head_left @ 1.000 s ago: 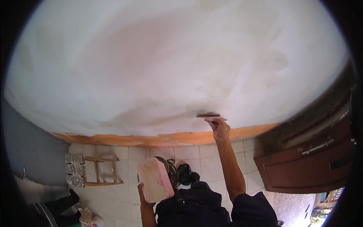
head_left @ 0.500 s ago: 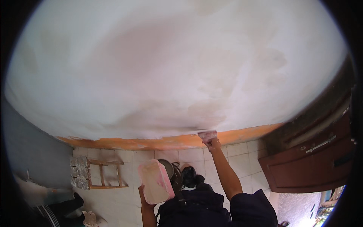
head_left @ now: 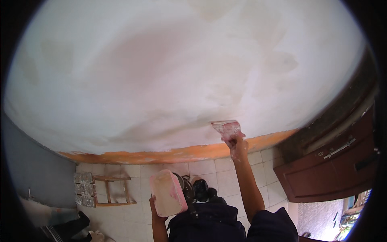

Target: The person applies plaster to the wall using a scraper, repeatedly picking up plaster from a container and smoothing it over the surface.

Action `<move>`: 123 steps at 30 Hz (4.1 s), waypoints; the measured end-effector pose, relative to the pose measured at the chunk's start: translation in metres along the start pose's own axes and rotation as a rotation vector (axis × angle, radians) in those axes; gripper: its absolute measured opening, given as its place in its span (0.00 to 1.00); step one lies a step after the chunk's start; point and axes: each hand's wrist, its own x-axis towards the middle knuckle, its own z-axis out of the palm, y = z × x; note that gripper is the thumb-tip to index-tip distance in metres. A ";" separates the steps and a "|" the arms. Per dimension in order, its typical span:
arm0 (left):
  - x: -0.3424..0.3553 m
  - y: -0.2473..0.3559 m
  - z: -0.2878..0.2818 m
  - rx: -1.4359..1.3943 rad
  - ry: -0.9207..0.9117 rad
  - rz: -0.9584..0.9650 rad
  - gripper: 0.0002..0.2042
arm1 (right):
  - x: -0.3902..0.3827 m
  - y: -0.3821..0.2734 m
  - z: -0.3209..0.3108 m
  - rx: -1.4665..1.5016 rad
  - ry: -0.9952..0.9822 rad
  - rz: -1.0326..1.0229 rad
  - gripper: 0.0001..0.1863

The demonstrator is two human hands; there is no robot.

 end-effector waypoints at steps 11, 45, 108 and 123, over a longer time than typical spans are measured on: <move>-0.007 0.006 -0.002 -0.104 0.006 -0.007 0.31 | 0.057 0.126 -0.096 -0.119 0.177 0.337 0.12; 0.006 -0.007 -0.021 -0.051 -0.058 -0.020 0.31 | 0.006 -0.027 0.053 -0.081 -0.050 -0.177 0.06; 0.015 0.004 -0.010 -0.568 -0.018 -0.162 0.33 | 0.064 0.090 -0.155 -0.724 0.102 0.146 0.10; 0.011 -0.006 -0.014 -0.555 -0.037 -0.181 0.32 | -0.030 -0.064 0.058 -0.175 -0.095 -0.169 0.06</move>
